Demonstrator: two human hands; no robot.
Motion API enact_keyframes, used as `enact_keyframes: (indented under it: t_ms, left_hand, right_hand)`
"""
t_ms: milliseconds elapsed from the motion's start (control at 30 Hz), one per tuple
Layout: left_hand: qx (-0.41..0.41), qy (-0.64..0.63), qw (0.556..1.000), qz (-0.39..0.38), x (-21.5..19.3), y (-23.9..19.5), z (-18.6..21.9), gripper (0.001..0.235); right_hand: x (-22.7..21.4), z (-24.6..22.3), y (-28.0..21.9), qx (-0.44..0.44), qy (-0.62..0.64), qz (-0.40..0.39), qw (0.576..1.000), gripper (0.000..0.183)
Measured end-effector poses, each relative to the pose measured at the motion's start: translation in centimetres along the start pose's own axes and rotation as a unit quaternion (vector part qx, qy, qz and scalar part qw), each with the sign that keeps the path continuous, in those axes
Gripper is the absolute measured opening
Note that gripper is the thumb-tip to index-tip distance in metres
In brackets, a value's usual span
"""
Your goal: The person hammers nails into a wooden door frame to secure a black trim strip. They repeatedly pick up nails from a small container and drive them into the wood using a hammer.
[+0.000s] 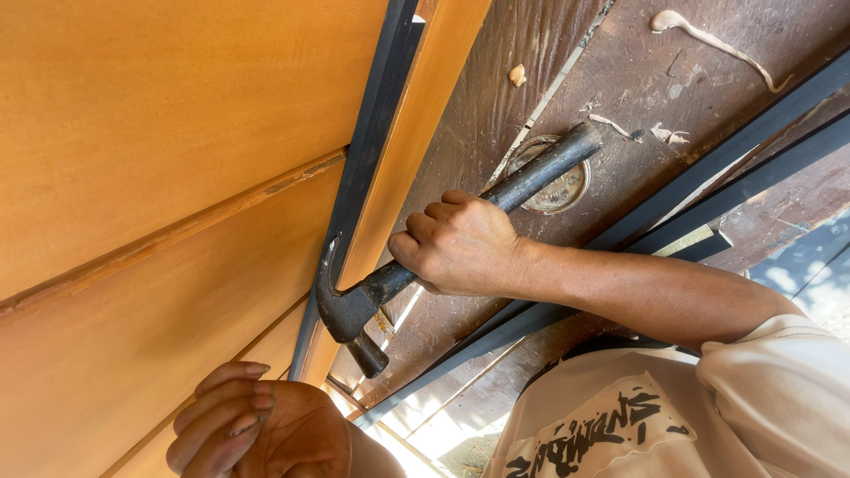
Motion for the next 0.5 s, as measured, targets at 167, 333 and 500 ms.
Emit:
enact_keyframes:
  t_ms: [167, 333, 500]
  left_hand:
    - [-0.097, -0.043, 0.994, -0.012, -2.1, 0.7, -2.1, 0.037]
    - [0.035, -0.075, 0.905, -0.417, -4.5, 2.2, -6.3, 0.021]
    - [0.003, -0.101, 0.958, -0.268, -5.9, -0.1, -7.9, 0.023]
  right_hand:
    - [0.0, -0.1, 0.3, -0.007, 0.005, 0.021, 1.0, 0.019]
    - [-0.1, 0.1, 0.4, -0.005, 0.006, 0.026, 1.0, 0.019]
    - [0.3, 0.4, 0.2, 0.001, 0.003, 0.018, 1.0, 0.02]
Point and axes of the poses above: each hand's wrist, its own y-axis towards the middle knuckle, its own x-axis out of the palm, z = x × y, the point moved 6 cm from there along y, towards the middle knuckle, and after that the axes turned 15 degrees about y, right-handed, at the moved point
